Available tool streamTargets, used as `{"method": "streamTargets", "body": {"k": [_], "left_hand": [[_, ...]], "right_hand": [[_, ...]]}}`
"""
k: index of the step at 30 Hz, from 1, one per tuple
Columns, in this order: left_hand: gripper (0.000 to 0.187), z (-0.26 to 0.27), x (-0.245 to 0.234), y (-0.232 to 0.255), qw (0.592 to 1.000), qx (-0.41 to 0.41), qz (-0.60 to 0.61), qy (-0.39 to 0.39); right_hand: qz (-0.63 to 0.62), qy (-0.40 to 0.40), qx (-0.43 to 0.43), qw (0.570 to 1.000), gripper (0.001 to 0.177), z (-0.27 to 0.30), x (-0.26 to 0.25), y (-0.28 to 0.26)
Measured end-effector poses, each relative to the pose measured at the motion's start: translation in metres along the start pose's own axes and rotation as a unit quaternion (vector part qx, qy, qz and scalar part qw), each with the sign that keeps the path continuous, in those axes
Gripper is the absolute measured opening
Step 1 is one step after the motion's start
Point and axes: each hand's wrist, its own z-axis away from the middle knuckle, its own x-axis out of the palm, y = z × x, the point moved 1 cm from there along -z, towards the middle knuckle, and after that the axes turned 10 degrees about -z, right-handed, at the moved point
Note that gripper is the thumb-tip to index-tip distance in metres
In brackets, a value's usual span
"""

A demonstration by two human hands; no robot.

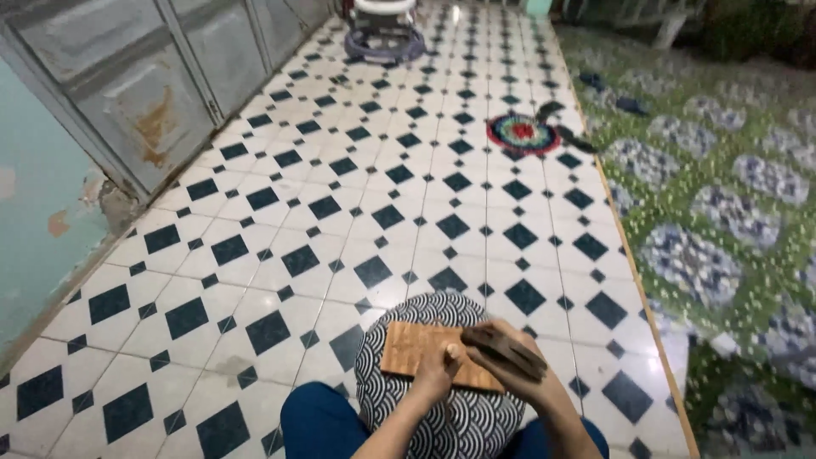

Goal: Using a manual hand plane to smooth and level the surface of a small wooden block while sitting on the floor.

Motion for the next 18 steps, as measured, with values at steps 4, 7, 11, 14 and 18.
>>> {"method": "streamTargets", "body": {"k": [4, 7, 11, 14, 18], "left_hand": [[0.021, 0.021, -0.025, 0.034, 0.999, -0.003, 0.037, -0.022], [0.027, 0.018, -0.035, 0.042, 0.995, 0.062, 0.076, -0.021], [0.015, 0.005, -0.015, 0.013, 0.997, -0.061, 0.034, -0.02], [0.03, 0.002, -0.005, 0.015, 0.998, 0.035, -0.053, -0.001], [0.015, 0.014, -0.021, 0.041, 0.995, -0.015, -0.086, -0.052]], "right_hand": [[0.008, -0.048, 0.076, 0.996, 0.037, -0.011, 0.021, 0.011], [0.078, -0.054, 0.036, 0.995, 0.026, -0.022, 0.025, 0.041], [0.182, -0.059, 0.115, 0.975, 0.027, -0.019, 0.015, 0.033], [0.044, -0.032, 0.021, 0.998, 0.041, -0.02, 0.009, 0.037], [0.019, -0.031, 0.044, 0.998, 0.045, -0.021, 0.017, 0.044]]}}
